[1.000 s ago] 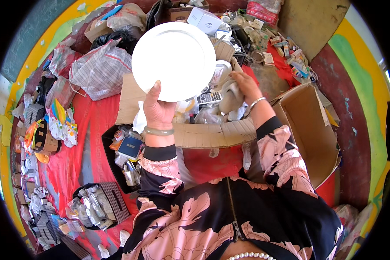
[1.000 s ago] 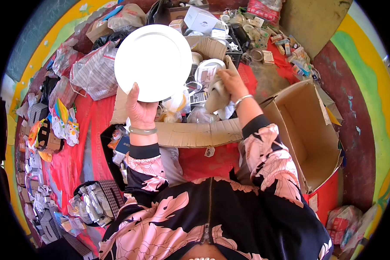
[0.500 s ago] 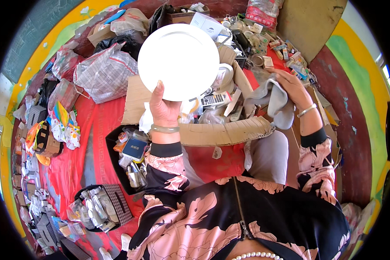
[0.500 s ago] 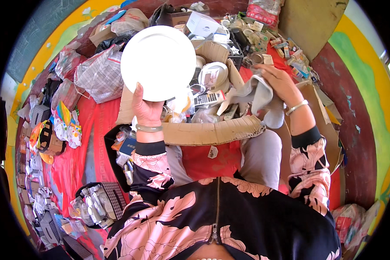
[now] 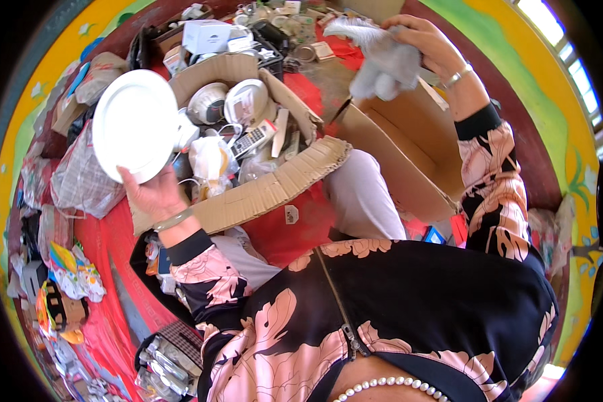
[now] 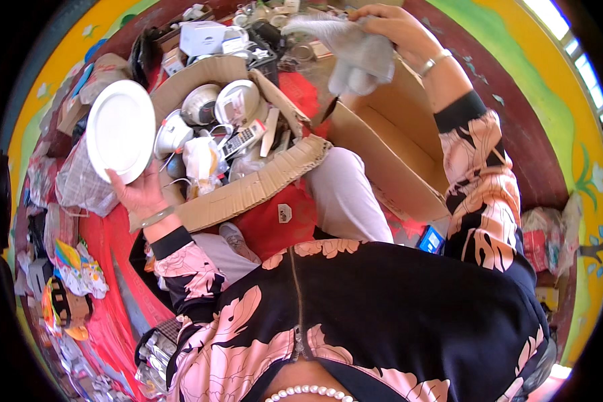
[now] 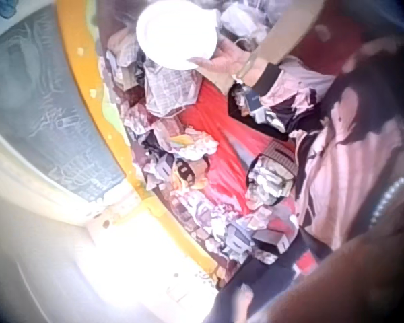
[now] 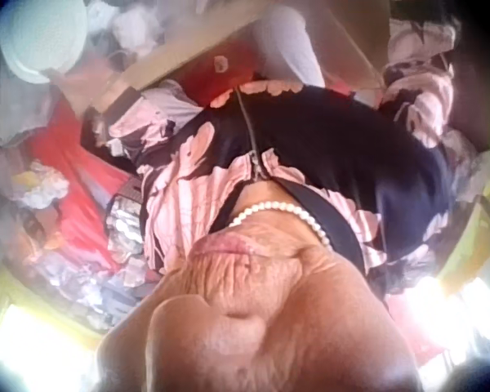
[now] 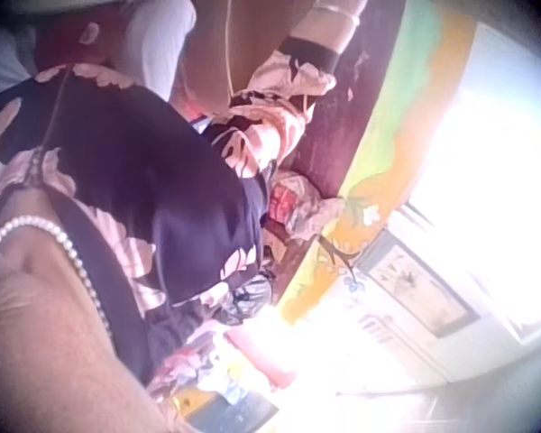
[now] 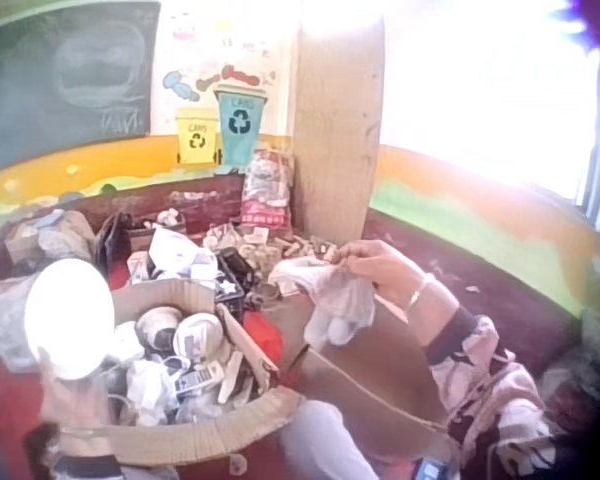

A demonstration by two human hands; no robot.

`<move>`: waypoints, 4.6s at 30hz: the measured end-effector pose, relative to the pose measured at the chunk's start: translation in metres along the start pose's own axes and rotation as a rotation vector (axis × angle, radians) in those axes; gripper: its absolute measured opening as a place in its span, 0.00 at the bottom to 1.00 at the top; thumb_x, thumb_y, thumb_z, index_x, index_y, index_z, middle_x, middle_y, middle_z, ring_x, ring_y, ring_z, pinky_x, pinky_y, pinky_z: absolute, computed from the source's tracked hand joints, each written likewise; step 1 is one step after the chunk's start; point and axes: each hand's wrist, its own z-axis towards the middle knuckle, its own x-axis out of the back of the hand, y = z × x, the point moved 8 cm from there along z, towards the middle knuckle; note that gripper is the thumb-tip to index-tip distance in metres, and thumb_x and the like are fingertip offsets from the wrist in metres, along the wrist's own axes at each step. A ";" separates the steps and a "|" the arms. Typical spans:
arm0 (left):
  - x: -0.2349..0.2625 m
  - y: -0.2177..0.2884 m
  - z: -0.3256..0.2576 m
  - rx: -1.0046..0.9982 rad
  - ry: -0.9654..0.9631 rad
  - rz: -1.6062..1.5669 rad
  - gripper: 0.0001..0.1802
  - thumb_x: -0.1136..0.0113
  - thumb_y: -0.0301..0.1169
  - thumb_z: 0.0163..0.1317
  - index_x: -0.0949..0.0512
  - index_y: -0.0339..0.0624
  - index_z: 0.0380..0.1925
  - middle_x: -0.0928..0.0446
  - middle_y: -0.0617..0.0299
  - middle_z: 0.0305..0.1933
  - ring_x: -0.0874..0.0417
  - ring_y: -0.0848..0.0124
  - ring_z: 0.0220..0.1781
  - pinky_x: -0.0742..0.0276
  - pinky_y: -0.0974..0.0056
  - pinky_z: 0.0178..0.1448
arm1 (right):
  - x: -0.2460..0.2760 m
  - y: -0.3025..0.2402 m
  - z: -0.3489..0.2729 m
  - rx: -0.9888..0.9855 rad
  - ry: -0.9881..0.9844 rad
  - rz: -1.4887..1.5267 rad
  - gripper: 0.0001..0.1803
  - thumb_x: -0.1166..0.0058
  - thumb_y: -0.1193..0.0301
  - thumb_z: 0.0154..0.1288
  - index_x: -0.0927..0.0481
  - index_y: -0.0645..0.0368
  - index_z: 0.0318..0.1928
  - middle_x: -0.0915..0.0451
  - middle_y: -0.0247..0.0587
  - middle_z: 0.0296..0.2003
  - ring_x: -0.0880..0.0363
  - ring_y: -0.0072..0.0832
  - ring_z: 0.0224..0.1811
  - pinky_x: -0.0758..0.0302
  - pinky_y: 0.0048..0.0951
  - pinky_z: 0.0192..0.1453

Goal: The person wipes white recessed light fixtures with a grey cloth, handling them one at a time and removing them from a cardboard box.

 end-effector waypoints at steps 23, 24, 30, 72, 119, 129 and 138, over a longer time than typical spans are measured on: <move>-0.005 0.014 -0.003 -0.067 -0.008 0.014 0.46 0.30 0.32 0.48 0.44 0.42 0.66 0.44 0.52 0.70 0.44 0.47 0.71 0.48 0.34 0.71 | 0.048 0.151 0.092 0.091 0.625 -0.523 0.08 0.45 0.69 0.58 0.25 0.61 0.33 0.24 0.39 0.29 0.28 0.30 0.30 0.28 0.38 0.31; -0.005 0.013 -0.001 -0.067 -0.020 0.009 0.46 0.30 0.32 0.48 0.44 0.42 0.66 0.44 0.52 0.70 0.44 0.46 0.71 0.48 0.34 0.71 | 0.055 0.185 0.076 0.020 0.641 -0.593 0.09 0.44 0.68 0.57 0.24 0.61 0.33 0.23 0.41 0.30 0.26 0.31 0.32 0.27 0.37 0.34; -0.016 0.034 -0.005 -0.206 -0.013 0.109 0.43 0.30 0.33 0.48 0.40 0.42 0.64 0.38 0.52 0.67 0.39 0.49 0.69 0.41 0.36 0.68 | 0.030 0.381 -0.042 -0.895 0.895 0.476 0.12 0.45 0.64 0.57 0.21 0.59 0.36 0.20 0.49 0.38 0.21 0.35 0.44 0.25 0.30 0.47; -0.011 -0.022 -0.015 0.039 0.023 0.262 0.38 0.39 0.43 0.59 0.42 0.39 0.64 0.35 0.53 0.64 0.33 0.56 0.65 0.35 0.48 0.65 | -0.188 0.103 0.043 -0.256 0.306 1.044 0.13 0.55 0.71 0.70 0.30 0.61 0.52 0.22 0.38 0.38 0.21 0.30 0.39 0.22 0.32 0.44; 0.013 -0.132 -0.059 0.346 -0.165 0.566 0.37 0.41 0.23 0.54 0.45 0.41 0.64 0.34 0.58 0.60 0.29 0.67 0.60 0.33 0.62 0.63 | -0.298 -0.062 -0.027 0.768 0.162 -0.096 0.08 0.40 0.79 0.49 0.19 0.58 0.34 0.23 0.45 0.37 0.22 0.40 0.41 0.24 0.34 0.43; -0.033 -0.117 -0.061 0.367 -0.195 0.563 0.32 0.43 0.20 0.56 0.39 0.40 0.62 0.30 0.60 0.57 0.27 0.69 0.57 0.31 0.63 0.61 | -0.278 -0.048 -0.008 0.683 0.310 -0.088 0.08 0.43 0.78 0.49 0.22 0.59 0.33 0.23 0.43 0.32 0.23 0.43 0.36 0.25 0.37 0.41; -0.047 -0.107 -0.062 0.269 -0.255 0.690 0.31 0.46 0.20 0.55 0.38 0.36 0.62 0.31 0.59 0.58 0.29 0.70 0.58 0.34 0.64 0.63 | -0.226 -0.011 0.032 0.402 0.551 -0.039 0.08 0.43 0.80 0.50 0.24 0.58 0.33 0.26 0.46 0.31 0.26 0.46 0.35 0.28 0.39 0.39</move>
